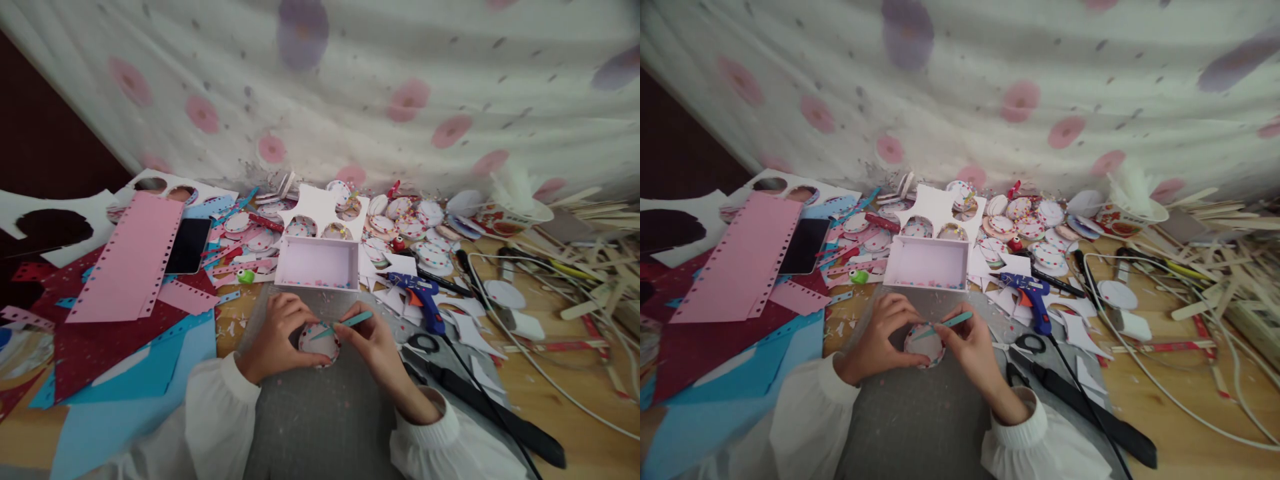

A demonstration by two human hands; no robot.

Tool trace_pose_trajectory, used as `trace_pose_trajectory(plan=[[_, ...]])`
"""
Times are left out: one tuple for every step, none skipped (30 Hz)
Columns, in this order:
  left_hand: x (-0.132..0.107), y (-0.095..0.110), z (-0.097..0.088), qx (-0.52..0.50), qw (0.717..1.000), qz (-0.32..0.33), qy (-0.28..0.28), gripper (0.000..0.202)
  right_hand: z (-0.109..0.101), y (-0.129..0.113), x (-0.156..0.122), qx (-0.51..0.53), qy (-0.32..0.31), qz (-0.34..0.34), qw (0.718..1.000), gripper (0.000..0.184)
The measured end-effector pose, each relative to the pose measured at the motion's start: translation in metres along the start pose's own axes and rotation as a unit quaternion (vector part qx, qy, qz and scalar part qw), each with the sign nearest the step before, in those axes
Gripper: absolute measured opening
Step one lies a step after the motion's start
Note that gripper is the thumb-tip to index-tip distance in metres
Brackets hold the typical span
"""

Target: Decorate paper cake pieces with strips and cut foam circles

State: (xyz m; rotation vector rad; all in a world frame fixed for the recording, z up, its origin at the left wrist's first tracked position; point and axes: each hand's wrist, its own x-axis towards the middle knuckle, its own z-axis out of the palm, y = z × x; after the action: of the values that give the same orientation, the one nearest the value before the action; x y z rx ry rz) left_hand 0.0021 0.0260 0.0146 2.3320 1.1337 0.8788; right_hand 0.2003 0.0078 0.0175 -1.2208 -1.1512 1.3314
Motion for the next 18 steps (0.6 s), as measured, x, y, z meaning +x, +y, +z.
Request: trace_pose_trajectory(plan=[[-0.0002, 0.0001, 0.0001, 0.001, 1.000, 0.000, 0.000, 0.054, 0.0001, 0.0001, 0.0000, 0.000, 0.003, -0.001, 1.000, 0.032], [-0.0004, 0.0002, 0.0002, 0.002, 1.000, 0.000, -0.001, 0.054, 0.0001, 0.0004, -0.0001, 0.000, 0.005, -0.003, 1.000, 0.032], [-0.0006, 0.0004, 0.0003, 0.003, 1.000, 0.001, 0.000, 0.053, 0.0001, 0.0007, -0.0002, -0.002, 0.005, -0.004, 1.000, 0.032], [-0.0008, 0.0005, 0.0005, 0.003, 1.000, 0.003, 0.002, 0.053, 0.0000, 0.0011, -0.0003, -0.002, 0.003, -0.003, 1.000, 0.031], [-0.0009, 0.0006, 0.0008, 0.002, 1.000, 0.006, 0.007, 0.053, -0.0001, 0.0014, -0.0004, -0.002, -0.002, -0.001, 1.000, 0.031], [-0.0009, 0.0006, 0.0010, 0.001, 1.000, 0.009, 0.012, 0.052, -0.0003, 0.0017, -0.0005, 0.000, -0.006, 0.003, 1.000, 0.031], [-0.0009, 0.0006, 0.0012, 0.000, 1.000, 0.013, 0.018, 0.052, -0.0005, 0.0020, -0.0006, 0.001, -0.009, 0.005, 1.000, 0.031], [-0.0008, 0.0005, 0.0014, 0.000, 1.000, 0.016, 0.023, 0.052, -0.0006, 0.0021, -0.0007, 0.002, -0.011, 0.006, 1.000, 0.030], [-0.0007, 0.0005, 0.0015, -0.001, 0.999, 0.019, 0.026, 0.052, -0.0007, 0.0023, -0.0008, 0.001, -0.011, 0.006, 1.000, 0.030], [-0.0006, 0.0004, 0.0016, -0.001, 0.999, 0.021, 0.028, 0.052, -0.0007, 0.0024, -0.0009, -0.001, -0.011, 0.004, 1.000, 0.029], [-0.0005, 0.0004, 0.0016, -0.001, 0.999, 0.022, 0.029, 0.052, -0.0007, 0.0025, -0.0009, -0.003, -0.011, 0.003, 1.000, 0.029], [-0.0005, 0.0003, 0.0017, 0.000, 0.999, 0.022, 0.030, 0.052, -0.0008, 0.0025, -0.0009, -0.004, -0.012, 0.002, 1.000, 0.028], [-0.0006, 0.0002, 0.0017, 0.001, 0.999, 0.021, 0.030, 0.052, -0.0011, 0.0024, -0.0008, 0.000, -0.011, 0.001, 1.000, 0.028], [-0.0007, 0.0001, 0.0017, 0.001, 0.999, 0.019, 0.029, 0.052, -0.0018, 0.0021, -0.0006, 0.007, -0.007, -0.003, 1.000, 0.027], [-0.0009, -0.0002, 0.0017, 0.001, 0.999, 0.017, 0.027, 0.053, -0.0030, 0.0016, -0.0001, 0.018, 0.002, -0.009, 1.000, 0.026], [-0.0011, -0.0005, 0.0017, 0.001, 1.000, 0.014, 0.025, 0.053, -0.0047, 0.0008, 0.0006, 0.033, 0.017, -0.019, 0.999, 0.025], [-0.0012, -0.0008, 0.0018, 0.001, 1.000, 0.013, 0.024, 0.053, -0.0070, -0.0001, 0.0017, 0.051, 0.037, -0.032, 0.998, 0.024], [-0.0013, -0.0013, 0.0019, 0.001, 1.000, 0.013, 0.023, 0.053, -0.0098, -0.0012, 0.0030, 0.072, 0.059, -0.045, 0.995, 0.024]])
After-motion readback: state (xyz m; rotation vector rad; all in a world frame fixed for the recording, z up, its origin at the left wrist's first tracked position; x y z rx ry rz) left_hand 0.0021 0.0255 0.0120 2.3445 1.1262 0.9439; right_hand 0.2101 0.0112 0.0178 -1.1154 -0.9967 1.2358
